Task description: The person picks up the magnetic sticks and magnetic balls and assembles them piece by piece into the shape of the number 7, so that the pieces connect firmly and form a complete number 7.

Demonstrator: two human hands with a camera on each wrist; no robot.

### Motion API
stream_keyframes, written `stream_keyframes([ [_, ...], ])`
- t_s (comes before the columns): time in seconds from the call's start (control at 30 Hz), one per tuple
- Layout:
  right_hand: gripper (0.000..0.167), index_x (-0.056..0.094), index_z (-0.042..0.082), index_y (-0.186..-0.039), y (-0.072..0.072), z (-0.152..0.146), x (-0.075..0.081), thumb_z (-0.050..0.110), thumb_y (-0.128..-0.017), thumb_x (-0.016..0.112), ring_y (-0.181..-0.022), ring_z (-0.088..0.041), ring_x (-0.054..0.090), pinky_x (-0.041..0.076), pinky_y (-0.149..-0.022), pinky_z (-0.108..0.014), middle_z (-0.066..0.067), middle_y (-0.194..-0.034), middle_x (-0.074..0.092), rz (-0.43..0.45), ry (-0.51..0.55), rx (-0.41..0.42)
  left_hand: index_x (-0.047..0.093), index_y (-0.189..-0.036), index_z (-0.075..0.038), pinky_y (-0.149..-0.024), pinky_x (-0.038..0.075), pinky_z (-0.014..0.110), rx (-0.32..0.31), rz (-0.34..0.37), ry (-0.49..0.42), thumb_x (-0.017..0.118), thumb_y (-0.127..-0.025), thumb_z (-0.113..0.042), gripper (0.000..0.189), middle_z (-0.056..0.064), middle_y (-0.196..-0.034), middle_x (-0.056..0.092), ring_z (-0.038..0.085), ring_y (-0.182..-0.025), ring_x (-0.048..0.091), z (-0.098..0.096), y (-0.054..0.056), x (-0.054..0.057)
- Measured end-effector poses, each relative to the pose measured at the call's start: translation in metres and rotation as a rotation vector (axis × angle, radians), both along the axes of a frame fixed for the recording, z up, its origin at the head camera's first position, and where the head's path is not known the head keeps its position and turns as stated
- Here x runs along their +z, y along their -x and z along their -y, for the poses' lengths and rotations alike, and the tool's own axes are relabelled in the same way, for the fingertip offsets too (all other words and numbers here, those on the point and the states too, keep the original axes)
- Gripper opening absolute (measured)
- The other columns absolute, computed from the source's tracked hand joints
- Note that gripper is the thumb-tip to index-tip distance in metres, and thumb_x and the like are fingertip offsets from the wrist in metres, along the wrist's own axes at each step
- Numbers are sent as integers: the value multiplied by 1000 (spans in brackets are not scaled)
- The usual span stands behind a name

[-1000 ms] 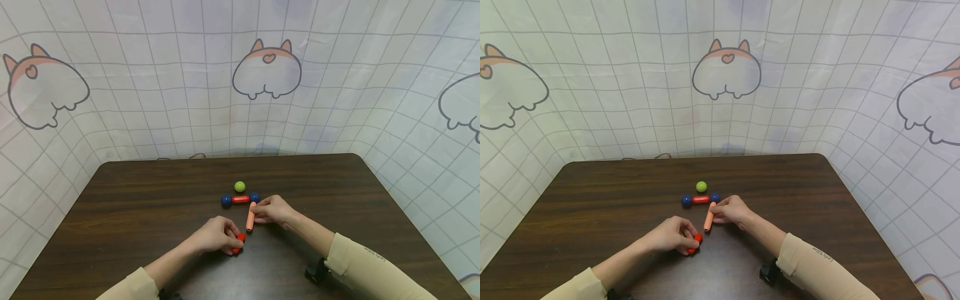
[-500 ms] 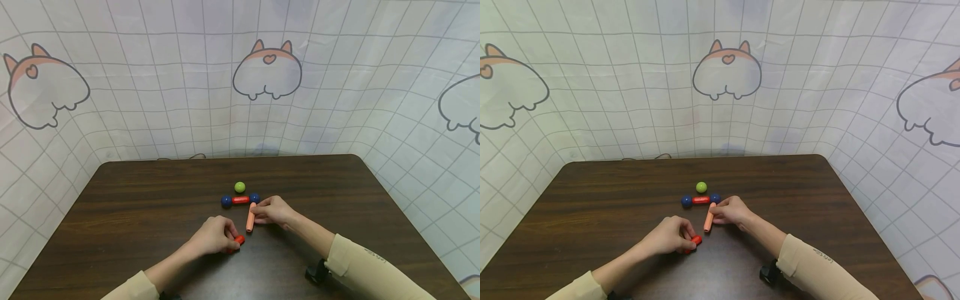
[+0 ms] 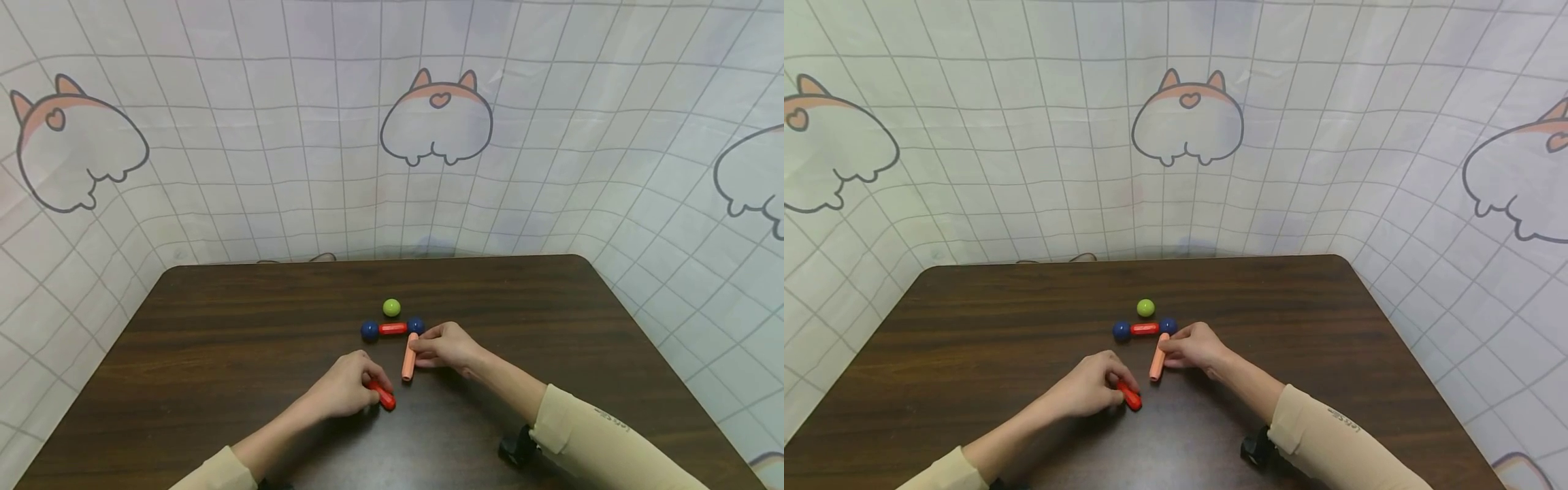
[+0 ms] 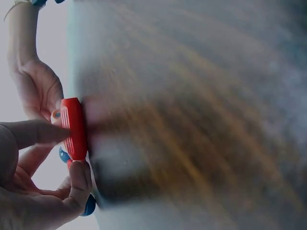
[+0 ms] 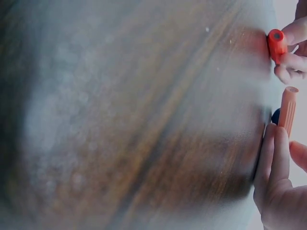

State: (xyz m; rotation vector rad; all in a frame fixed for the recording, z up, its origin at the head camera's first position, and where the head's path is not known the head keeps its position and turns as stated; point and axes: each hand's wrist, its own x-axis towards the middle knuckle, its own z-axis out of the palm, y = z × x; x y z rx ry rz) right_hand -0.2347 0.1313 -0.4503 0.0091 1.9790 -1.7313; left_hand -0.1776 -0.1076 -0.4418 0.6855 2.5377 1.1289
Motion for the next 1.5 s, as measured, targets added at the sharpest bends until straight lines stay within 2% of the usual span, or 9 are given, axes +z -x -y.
stream_keyframes([
  [0.13, 32, 63, -16, -119, -1, -1, -1, 7, -98, 70, -87, -21, 74, 59, -79, -35, -18, -101, 72, -4, 0, -3, 78, -100, -13, -74, 47, 36, 35, -48, 25, 71, -82, 5, 27, 7, -100, 56, 20, -90, 53, -1, -5, 1],
  [0.23, 32, 62, -16, -119, -3, -1, -1, 7, -98, 70, -88, -21, 73, 59, -79, -35, -17, -103, 71, -2, 0, -11, 72, -109, -11, -78, 48, 41, 87, -57, 57, 73, -86, -4, 24, 8, -103, 55, 22, -92, 54, -1, -7, 1],
  [0.37, 33, 61, -17, -119, -4, -1, -2, 7, -98, 71, -88, -21, 72, 59, -80, -35, -18, -104, 69, 5, -3, -21, 69, -102, -11, -72, 46, 38, 134, -62, 102, 80, -89, -23, 21, 4, -94, 57, 18, -85, 52, -1, -6, 0],
  [0.67, 34, 59, -17, -120, -3, 2, -4, 6, -98, 70, -90, -22, 72, 59, -80, -35, -19, -106, 68, 3, 9, -29, 70, -93, -9, -62, 47, 29, 71, 4, 53, 83, -86, -16, 17, -5, -78, 61, 11, -69, 55, -1, -1, 0],
  [0.87, 29, 62, -16, -116, -2, 2, -4, 5, -97, 71, -87, -20, 71, 59, -79, -35, -18, -102, 69, 12, 0, -41, 72, -95, -9, -60, 49, 29, 37, 23, 24, 80, -84, -4, 15, -4, -81, 63, 11, -68, 58, -2, 0, -2],
  [0.97, 31, 61, -18, -118, -1, 1, -3, 4, -98, 70, -88, -21, 72, 59, -79, -35, -19, -104, 69, 9, 14, -48, 71, -104, -6, -63, 51, 30, 26, 34, -2, 78, -84, 1, 23, 1, -93, 65, 14, -74, 60, -2, 0, -1],
  [1.1, 33, 59, -19, -120, 0, 1, -3, 3, -98, 69, -91, -23, 72, 59, -80, -35, -20, -107, 69, 3, 30, -41, 67, -116, -5, -70, 50, 33, 30, 21, 12, 83, -85, -7, 35, 6, -101, 60, 17, -82, 57, -1, -2, 2],
  [1.23, 32, 60, -17, -119, 0, 1, -3, 5, -98, 70, -90, -22, 72, 59, -80, -35, -19, -106, 69, 5, 13, -39, 65, -115, -5, -67, 47, 33, 37, 25, 55, 88, -83, -20, 43, 4, -91, 58, 16, -76, 55, 0, -3, 3],
  [1.5, 32, 59, -18, -120, -1, 1, -1, 5, -99, 68, -89, -22, 72, 59, -80, -35, -20, -106, 69, 5, 21, -31, 67, -107, -8, -60, 47, 31, 35, 33, 84, 89, -80, -13, 36, -1, -81, 61, 13, -67, 57, -2, -5, 2],
])
